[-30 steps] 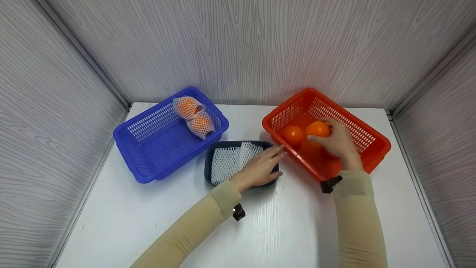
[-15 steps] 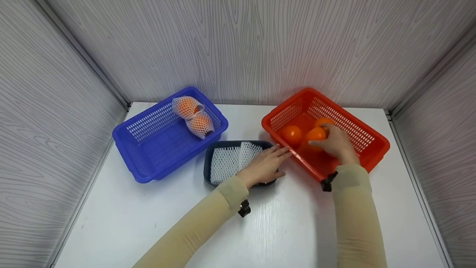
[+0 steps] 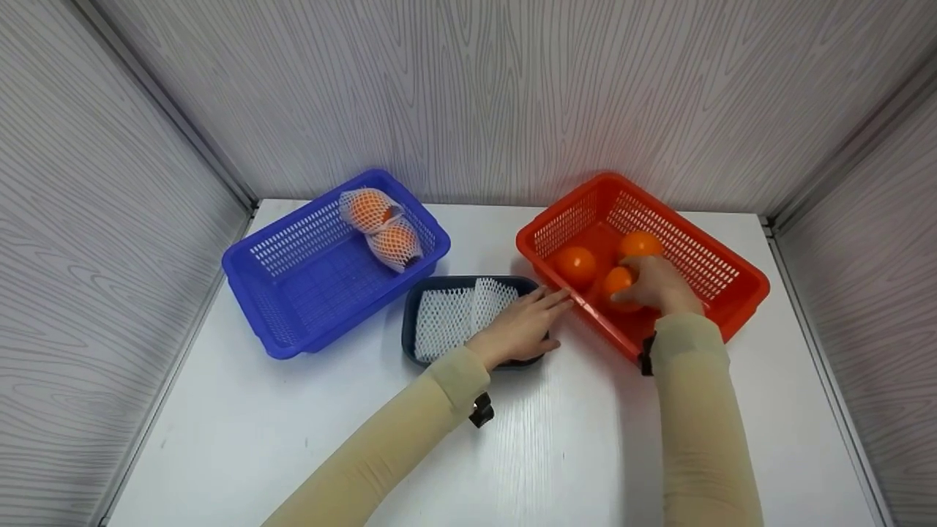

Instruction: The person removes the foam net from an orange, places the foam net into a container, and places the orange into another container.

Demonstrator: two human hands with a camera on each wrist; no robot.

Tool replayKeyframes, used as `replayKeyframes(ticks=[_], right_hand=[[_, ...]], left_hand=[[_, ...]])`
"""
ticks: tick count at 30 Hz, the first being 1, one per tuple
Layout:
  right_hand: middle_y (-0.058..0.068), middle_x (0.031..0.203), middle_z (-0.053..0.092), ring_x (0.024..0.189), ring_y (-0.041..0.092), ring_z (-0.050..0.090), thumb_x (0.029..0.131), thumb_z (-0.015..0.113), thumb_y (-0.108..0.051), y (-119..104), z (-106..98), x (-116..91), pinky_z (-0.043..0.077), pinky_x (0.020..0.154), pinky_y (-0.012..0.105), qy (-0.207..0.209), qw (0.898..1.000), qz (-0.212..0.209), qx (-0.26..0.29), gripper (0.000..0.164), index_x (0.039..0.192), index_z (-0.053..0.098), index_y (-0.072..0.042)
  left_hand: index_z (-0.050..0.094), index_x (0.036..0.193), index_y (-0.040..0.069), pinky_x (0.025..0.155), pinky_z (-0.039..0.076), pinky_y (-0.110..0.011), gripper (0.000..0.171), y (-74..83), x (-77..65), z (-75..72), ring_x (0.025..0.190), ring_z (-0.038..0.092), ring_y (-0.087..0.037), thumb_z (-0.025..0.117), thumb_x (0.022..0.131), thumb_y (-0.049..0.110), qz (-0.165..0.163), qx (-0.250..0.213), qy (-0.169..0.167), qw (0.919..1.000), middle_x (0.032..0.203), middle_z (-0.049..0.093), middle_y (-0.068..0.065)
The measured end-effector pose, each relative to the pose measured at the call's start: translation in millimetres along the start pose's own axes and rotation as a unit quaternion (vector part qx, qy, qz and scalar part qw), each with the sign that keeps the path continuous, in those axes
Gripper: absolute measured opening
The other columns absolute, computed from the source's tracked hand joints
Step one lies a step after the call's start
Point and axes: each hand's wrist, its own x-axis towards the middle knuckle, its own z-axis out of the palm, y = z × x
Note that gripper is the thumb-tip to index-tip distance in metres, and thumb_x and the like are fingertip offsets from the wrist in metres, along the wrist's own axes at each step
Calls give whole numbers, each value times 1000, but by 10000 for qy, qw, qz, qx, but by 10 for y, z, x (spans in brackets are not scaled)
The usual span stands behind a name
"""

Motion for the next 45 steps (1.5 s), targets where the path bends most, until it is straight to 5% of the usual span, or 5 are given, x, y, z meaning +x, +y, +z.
replayKeyframes(ticks=[6, 12, 27, 36, 45], right_hand=[[22, 143, 37, 124, 49, 29, 82, 77, -42, -7, 28, -24, 26, 98, 74, -305, 9990, 335, 42, 85, 151, 37, -15], [24, 139, 42, 122, 48, 33, 88, 73, -36, 24, 55, -4, 26, 100, 72, -462, 9983, 46, -342, 71, 148, 43, -12], [26, 139, 44, 122, 47, 38, 90, 64, -53, -177, -120, -123, 32, 98, 71, 28, 9986, -389, -362, 79, 146, 40, -3], [23, 140, 46, 125, 47, 40, 91, 66, -46, -414, -17, -317, 34, 98, 69, 547, 9935, -989, -110, 71, 146, 43, -9], [16, 130, 54, 117, 38, 50, 90, 69, -44, -623, 237, -501, 43, 97, 58, 936, 9840, -1502, 191, 66, 143, 49, -11]], left_hand=[[27, 156, 27, 114, 26, -39, 72, 12, 0, -28, 146, 22, -25, 62, 95, 42, 1, 9, -16, 10000, 162, 15, 11], [28, 156, 27, 114, 27, -39, 71, 8, -4, -44, 145, 23, -25, 62, 95, 42, 11, 46, 3, 10000, 162, 16, 11], [31, 155, 23, 112, 31, -38, 68, -80, -55, -17, 142, 30, -23, 62, 96, 38, 136, -466, 145, 9987, 163, 12, 8], [47, 147, 17, 109, 36, -35, 55, -265, -342, -12, 132, 45, -22, 62, 96, 35, 104, -732, 1101, 9912, 150, 41, -5], [53, 142, 16, 109, 36, -41, 53, -534, -792, -126, 133, 44, -25, 66, 94, 35, -154, -952, 1464, 9845, 148, 45, -9]])
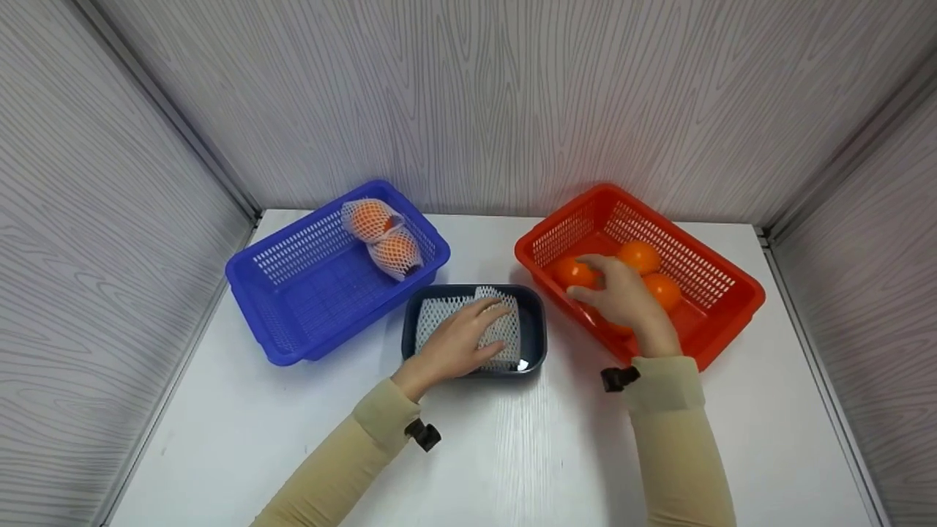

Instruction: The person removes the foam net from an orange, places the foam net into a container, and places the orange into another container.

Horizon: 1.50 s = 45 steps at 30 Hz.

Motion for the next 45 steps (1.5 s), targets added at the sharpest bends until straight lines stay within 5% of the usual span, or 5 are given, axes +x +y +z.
replayKeyframes(ticks=[10, 23, 29, 37, 45], right_hand=[[14, 128, 57, 113, 36, 56, 89, 72, -38, -218, 348, -89, 46, 94, 59, 241, 9975, -660, 110, 61, 139, 52, -11], [15, 130, 59, 111, 35, 58, 86, 77, -20, -391, 959, 45, 50, 91, 54, 55, 9891, -1411, 412, 53, 134, 58, -6], [17, 132, 57, 113, 37, 59, 87, 75, -20, -428, 1278, 89, 51, 90, 53, -169, 9859, -1560, 574, 52, 134, 58, -8], [18, 134, 55, 114, 41, 57, 88, 74, -13, -542, 1592, 209, 48, 93, 54, -403, 9759, -1804, 1163, 51, 134, 56, 0], [21, 134, 54, 113, 37, 58, 90, 70, -6, -654, 1745, 331, 49, 94, 51, -533, 9731, -1732, 1425, 48, 135, 56, 0]], left_hand=[[54, 140, 12, 107, 36, -51, 53, -539, -438, -248, 131, 45, -34, 68, 93, 33, -522, -344, 576, 9964, 145, 45, -15], [56, 137, 8, 103, 40, -50, 53, -1073, -864, -428, 127, 48, -33, 72, 91, 27, -1368, -883, 1365, 9772, 139, 49, -16], [55, 138, 7, 102, 42, -50, 53, -1229, -941, -491, 126, 49, -34, 71, 92, 28, -1587, -1040, 1408, 9717, 139, 49, -17], [51, 141, 8, 104, 38, -52, 55, -1423, -946, -671, 130, 45, -34, 69, 93, 28, -2048, -1676, 1421, 9538, 142, 47, -16], [49, 142, 9, 89, 49, -48, 55, -1576, -860, -816, 115, 56, -32, 66, 95, 30, -2191, -2219, 1441, 9391, 135, 53, -15]])
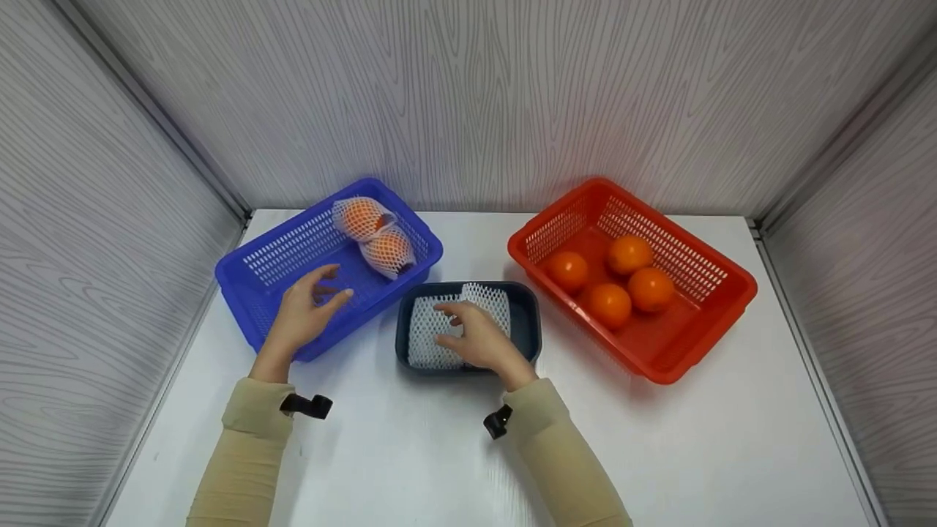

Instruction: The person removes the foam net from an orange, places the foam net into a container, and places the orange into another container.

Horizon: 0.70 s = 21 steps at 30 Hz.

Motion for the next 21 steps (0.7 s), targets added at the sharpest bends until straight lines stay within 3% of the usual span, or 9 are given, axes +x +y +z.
replayKeyframes(ticks=[6, 12, 17, 21], right_hand=[[17, 128, 59, 107, 27, 60, 91, 70, -11, -33, 45, 82, 51, 91, 45, 100, 9997, 157, -155, 47, 134, 56, -1], [18, 127, 59, 107, 26, 60, 90, 71, -13, -56, 88, 160, 51, 90, 43, 151, 9997, 215, -17, 50, 136, 55, -2], [16, 130, 58, 109, 28, 60, 90, 71, -12, -68, 113, 225, 51, 90, 43, 207, 9995, 243, 79, 51, 138, 54, -4], [17, 131, 57, 110, 27, 60, 91, 71, -14, -83, 113, 275, 52, 89, 43, 197, 9988, 374, 238, 52, 139, 53, -6]], left_hand=[[48, 143, 7, 87, 52, -46, 55, 10, 122, -83, 114, 57, -36, 65, 96, 28, -31, -390, -98, 9992, 134, 53, -18], [49, 142, 5, 86, 52, -46, 53, 14, 290, -102, 111, 59, -36, 65, 96, 25, -58, -439, -58, 9990, 132, 55, -19], [51, 139, 2, 87, 52, -45, 50, 10, 447, -64, 108, 61, -34, 65, 95, 22, -83, -190, -168, 9996, 128, 56, -20], [51, 140, 2, 97, 45, -47, 52, 18, 600, -1, 114, 56, -33, 65, 95, 24, -70, 464, -384, 9982, 129, 56, -20]])
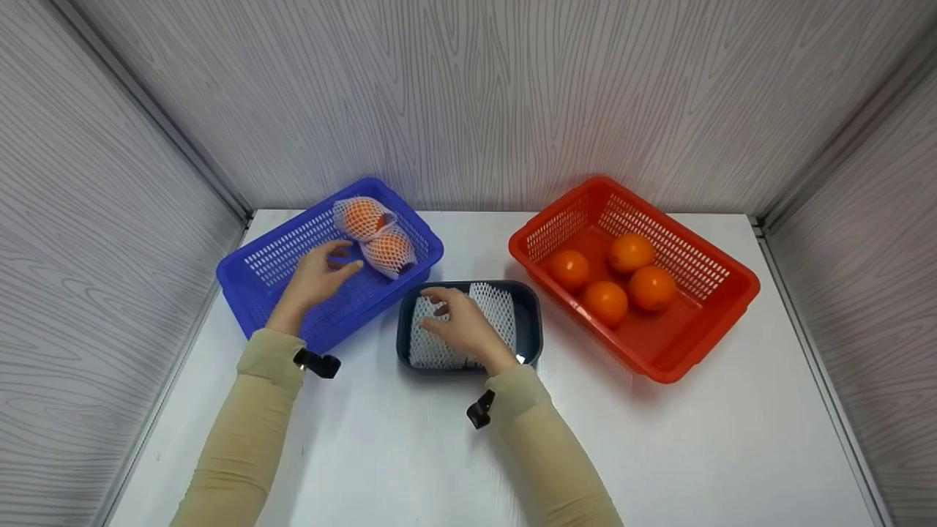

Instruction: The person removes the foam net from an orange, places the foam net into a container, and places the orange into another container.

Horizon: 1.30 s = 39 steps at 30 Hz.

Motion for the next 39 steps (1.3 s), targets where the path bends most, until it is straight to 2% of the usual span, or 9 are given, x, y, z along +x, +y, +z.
replayKeyframes(ticks=[3, 6, 8, 14, 21, 23, 28, 34, 39], right_hand=[[18, 131, 57, 110, 25, 59, 91, 71, -16, -23, -5, 32, 52, 89, 43, -29, 9998, 148, 113, 52, 139, 54, -7], [19, 131, 56, 111, 26, 59, 92, 70, -16, -43, -10, 63, 52, 90, 43, -67, 9996, 179, 205, 51, 139, 53, -6], [19, 131, 57, 110, 26, 59, 92, 70, -15, -52, -11, 82, 52, 89, 43, -82, 9996, 165, 230, 51, 139, 53, -4], [19, 131, 57, 111, 27, 59, 92, 69, -16, -59, 0, 143, 50, 92, 43, -201, 9991, 213, 291, 52, 140, 52, -4], [19, 133, 56, 112, 27, 58, 93, 67, -15, -77, 32, 193, 50, 93, 43, -310, 9976, 197, 581, 51, 140, 51, -4], [20, 132, 57, 111, 28, 59, 93, 68, -14, -73, 41, 200, 50, 93, 43, -313, 9977, 150, 586, 51, 140, 51, -3], [19, 133, 56, 112, 28, 58, 94, 67, -15, -73, 45, 206, 50, 94, 43, -362, 9976, 170, 562, 51, 140, 51, -4], [18, 133, 57, 113, 27, 58, 94, 67, -13, -67, 39, 200, 49, 95, 44, -356, 9976, 292, 520, 49, 140, 52, -4], [18, 134, 56, 114, 27, 57, 93, 67, -12, -66, 55, 192, 48, 96, 44, -360, 9973, 349, 534, 49, 139, 53, -4]], left_hand=[[51, 141, 3, 104, 38, -48, 55, 23, 114, 39, 123, 50, -34, 65, 95, 27, 84, 811, -304, 9962, 133, 53, -19], [51, 141, 4, 107, 35, -50, 54, 64, 206, 65, 130, 44, -35, 65, 95, 28, 221, 1516, -755, 9853, 140, 49, -18], [52, 140, 4, 109, 32, -51, 52, 99, 255, 77, 133, 41, -35, 65, 95, 28, 265, 1796, -1050, 9777, 144, 46, -17], [46, 146, 5, 113, 26, -50, 55, 180, 388, 117, 140, 32, -32, 62, 96, 24, 249, 2232, -1673, 9600, 151, 38, -16], [40, 150, 7, 112, 26, -56, 57, 226, 487, 176, 143, 27, -32, 58, 98, 20, 166, 2868, -2039, 9359, 158, 27, -12], [37, 151, 7, 112, 25, -56, 58, 239, 501, 182, 144, 25, -31, 57, 98, 20, 155, 2925, -2149, 9317, 160, 25, -10], [33, 154, 11, 114, 22, -54, 59, 236, 506, 174, 145, 23, -30, 54, 99, 15, 8, 2831, -2301, 9311, 159, 28, -10], [36, 152, 11, 111, 27, -55, 59, 182, 485, 176, 140, 33, -36, 57, 98, 16, -45, 2726, -2164, 9374, 156, 29, -16], [37, 151, 10, 109, 30, -57, 59, 118, 462, 162, 136, 38, -37, 58, 97, 16, -283, 2633, -2234, 9381, 151, 37, -18]])
